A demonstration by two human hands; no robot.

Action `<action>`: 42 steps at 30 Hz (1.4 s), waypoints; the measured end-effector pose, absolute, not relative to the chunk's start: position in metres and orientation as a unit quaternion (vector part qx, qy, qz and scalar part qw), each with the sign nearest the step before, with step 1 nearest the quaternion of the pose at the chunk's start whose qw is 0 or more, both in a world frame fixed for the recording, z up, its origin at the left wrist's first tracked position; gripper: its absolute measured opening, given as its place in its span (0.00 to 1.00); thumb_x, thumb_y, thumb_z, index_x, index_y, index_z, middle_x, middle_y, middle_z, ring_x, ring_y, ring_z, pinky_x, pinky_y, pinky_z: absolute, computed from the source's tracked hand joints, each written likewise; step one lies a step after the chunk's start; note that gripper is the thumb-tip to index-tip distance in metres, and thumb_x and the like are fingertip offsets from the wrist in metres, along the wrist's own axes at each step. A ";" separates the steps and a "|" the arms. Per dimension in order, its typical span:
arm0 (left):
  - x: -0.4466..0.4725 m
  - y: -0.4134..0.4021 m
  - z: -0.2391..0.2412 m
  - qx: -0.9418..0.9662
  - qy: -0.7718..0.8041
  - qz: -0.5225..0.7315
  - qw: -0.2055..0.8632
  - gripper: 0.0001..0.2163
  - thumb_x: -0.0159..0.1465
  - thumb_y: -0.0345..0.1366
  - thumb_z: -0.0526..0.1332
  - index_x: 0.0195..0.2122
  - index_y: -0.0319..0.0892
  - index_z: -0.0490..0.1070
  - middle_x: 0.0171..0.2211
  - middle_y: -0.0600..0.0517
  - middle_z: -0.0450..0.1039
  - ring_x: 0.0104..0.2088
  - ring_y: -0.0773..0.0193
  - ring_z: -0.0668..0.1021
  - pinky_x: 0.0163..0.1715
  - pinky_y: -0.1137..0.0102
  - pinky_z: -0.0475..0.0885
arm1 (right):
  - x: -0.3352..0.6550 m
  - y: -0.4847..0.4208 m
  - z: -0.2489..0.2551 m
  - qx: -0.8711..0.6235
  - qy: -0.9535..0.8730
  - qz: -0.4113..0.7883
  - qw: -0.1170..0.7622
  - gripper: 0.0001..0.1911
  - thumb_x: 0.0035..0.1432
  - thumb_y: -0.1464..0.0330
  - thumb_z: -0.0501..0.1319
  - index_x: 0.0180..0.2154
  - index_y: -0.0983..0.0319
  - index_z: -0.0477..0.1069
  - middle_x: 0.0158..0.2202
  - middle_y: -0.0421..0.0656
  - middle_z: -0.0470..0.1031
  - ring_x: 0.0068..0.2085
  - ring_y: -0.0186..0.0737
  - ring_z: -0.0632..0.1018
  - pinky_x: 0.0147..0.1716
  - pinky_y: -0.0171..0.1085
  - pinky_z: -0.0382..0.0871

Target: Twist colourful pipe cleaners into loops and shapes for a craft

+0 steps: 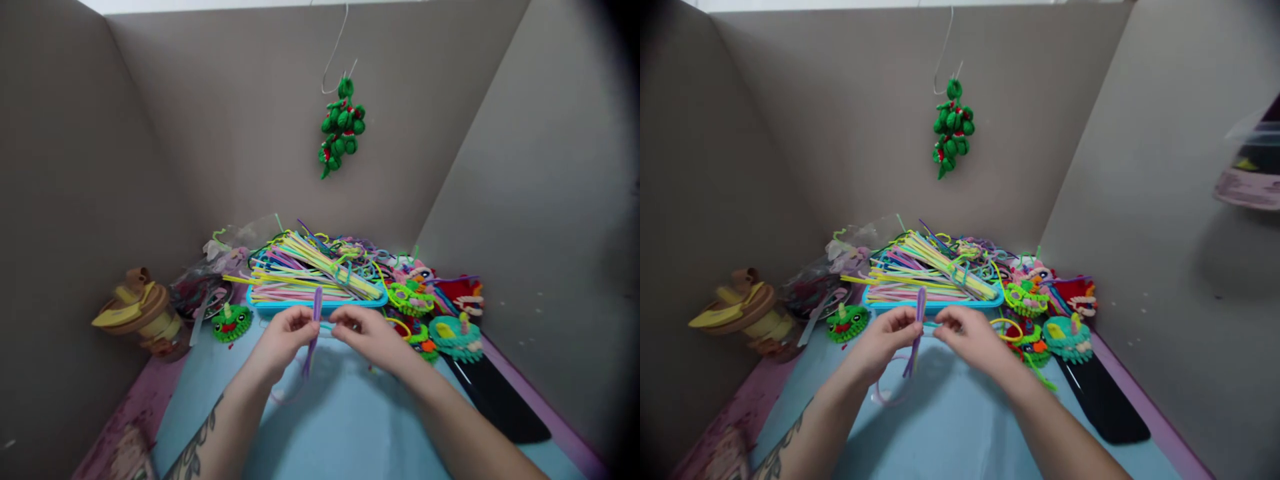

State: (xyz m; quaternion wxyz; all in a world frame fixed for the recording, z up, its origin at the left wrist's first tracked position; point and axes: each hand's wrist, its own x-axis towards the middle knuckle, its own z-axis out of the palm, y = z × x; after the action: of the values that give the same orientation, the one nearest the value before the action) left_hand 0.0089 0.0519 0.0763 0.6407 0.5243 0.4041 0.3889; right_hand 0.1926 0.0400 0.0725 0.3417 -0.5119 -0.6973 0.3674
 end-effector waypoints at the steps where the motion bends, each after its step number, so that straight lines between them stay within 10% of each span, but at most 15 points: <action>1: 0.011 0.051 0.075 0.517 0.401 0.397 0.644 0.12 0.50 0.39 0.66 0.30 0.37 0.69 0.25 0.54 0.68 0.27 0.69 0.69 0.29 0.73 0.65 | 0.184 0.038 0.069 -0.492 -0.679 0.405 0.365 0.08 0.51 0.66 0.60 0.34 0.62 0.70 0.29 0.41 0.73 0.31 0.37 0.72 0.30 0.34 0.63; 19: 0.015 0.053 0.069 0.506 0.419 0.396 0.641 0.12 0.49 0.36 0.66 0.32 0.37 0.70 0.26 0.52 0.72 0.26 0.68 0.72 0.28 0.73 0.66 | 0.162 0.035 0.054 -0.444 -0.565 0.511 0.471 0.06 0.50 0.70 0.58 0.31 0.61 0.61 0.25 0.35 0.67 0.28 0.33 0.71 0.28 0.33 0.61; 31: 0.004 0.058 0.079 0.472 0.451 0.447 0.611 0.13 0.49 0.38 0.66 0.33 0.39 0.69 0.26 0.56 0.68 0.25 0.70 0.72 0.29 0.73 0.67 | 0.186 0.061 0.024 -0.581 -0.662 0.239 0.409 0.14 0.48 0.72 0.59 0.40 0.62 0.69 0.40 0.46 0.72 0.42 0.44 0.71 0.42 0.42 0.62; 37: 0.018 0.053 0.069 0.511 0.429 0.439 0.602 0.12 0.49 0.36 0.66 0.32 0.39 0.66 0.24 0.55 0.69 0.25 0.69 0.72 0.29 0.73 0.66 | 0.168 0.045 0.050 -0.400 -0.558 0.535 0.492 0.13 0.52 0.60 0.61 0.35 0.63 0.69 0.29 0.39 0.69 0.30 0.34 0.69 0.33 0.35 0.63; 42: 0.024 0.047 0.070 0.562 0.444 0.441 0.541 0.11 0.49 0.35 0.66 0.27 0.39 0.64 0.22 0.58 0.65 0.23 0.71 0.68 0.25 0.75 0.62 | 0.163 0.038 0.054 -0.422 -0.520 0.527 0.523 0.14 0.48 0.59 0.64 0.30 0.64 0.71 0.21 0.35 0.63 0.24 0.31 0.63 0.25 0.33 0.57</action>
State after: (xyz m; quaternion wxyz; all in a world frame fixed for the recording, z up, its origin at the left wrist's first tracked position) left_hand 0.0237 0.0473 0.0697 0.5415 0.5616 0.4443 0.4405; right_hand 0.1633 0.0376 0.0539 0.5229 -0.4225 -0.5198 0.5271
